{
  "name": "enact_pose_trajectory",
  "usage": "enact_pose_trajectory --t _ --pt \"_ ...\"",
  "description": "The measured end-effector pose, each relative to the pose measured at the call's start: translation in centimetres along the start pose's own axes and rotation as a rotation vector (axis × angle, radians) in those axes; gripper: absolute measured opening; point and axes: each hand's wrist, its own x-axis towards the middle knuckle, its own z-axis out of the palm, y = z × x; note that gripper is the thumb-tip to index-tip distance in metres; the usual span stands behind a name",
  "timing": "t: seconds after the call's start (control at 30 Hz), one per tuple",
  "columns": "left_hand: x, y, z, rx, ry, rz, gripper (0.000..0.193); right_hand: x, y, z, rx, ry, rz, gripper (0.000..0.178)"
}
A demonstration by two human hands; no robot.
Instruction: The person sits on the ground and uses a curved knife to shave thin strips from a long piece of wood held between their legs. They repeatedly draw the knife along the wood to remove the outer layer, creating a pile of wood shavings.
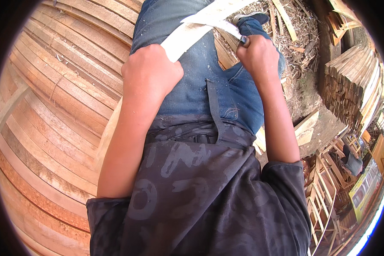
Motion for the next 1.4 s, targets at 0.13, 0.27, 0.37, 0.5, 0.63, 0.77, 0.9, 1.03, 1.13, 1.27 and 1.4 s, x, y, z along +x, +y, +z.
enact_pose_trajectory --t 0.13,0.27,0.37,0.5,0.63,0.77,0.9,1.03,1.13,1.27,1.4 --pt "0.2 0.5 0.3 0.015 0.019 0.059 0.033 3.6 7.0 1.1 -0.028 -0.003 0.227 0.026" --pt "0.4 0.5 0.2 -0.003 0.0 0.009 0.033 1.3 2.5 -0.4 0.019 0.009 0.039 0.023" --pt "0.6 -0.1 0.4 -0.047 -0.005 0.014 0.034 0.2 0.2 0.4 0.024 0.02 -0.039 0.019" --pt "0.5 0.1 -0.3 -0.041 -0.045 0.034 0.035 2.5 3.3 1.9 0.002 0.038 0.026 0.018" --pt "1.4 -0.4 -0.5 -0.092 -0.066 0.009 0.036 1.6 1.1 1.0 0.056 0.083 0.027 0.018" --pt "1.0 -0.5 0.3 -0.092 -0.039 0.034 0.036 1.8 1.2 0.5 0.024 0.075 -0.053 0.02" --pt "0.9 0.3 -0.4 -0.046 -0.044 0.042 0.036 2.7 3.1 1.6 -0.032 0.103 -0.025 0.017" --pt "1.0 -0.5 0.3 -0.085 -0.015 0.033 0.035 -0.5 -1.3 -1.5 -0.016 -0.046 -0.089 0.018" --pt "0.5 -0.9 0.0 -0.126 -0.014 0.042 0.034 2.4 2.3 -0.1 0.048 -0.046 0.082 0.019" --pt "0.8 -0.3 -0.1 -0.095 -0.015 0.048 0.032 1.4 2.6 0.3 -0.037 0.018 0.068 0.022" --pt "0.7 -0.8 0.1 -0.133 -0.023 0.025 0.032 -0.8 -2.5 -1.6 -0.028 -0.016 -0.111 0.019"
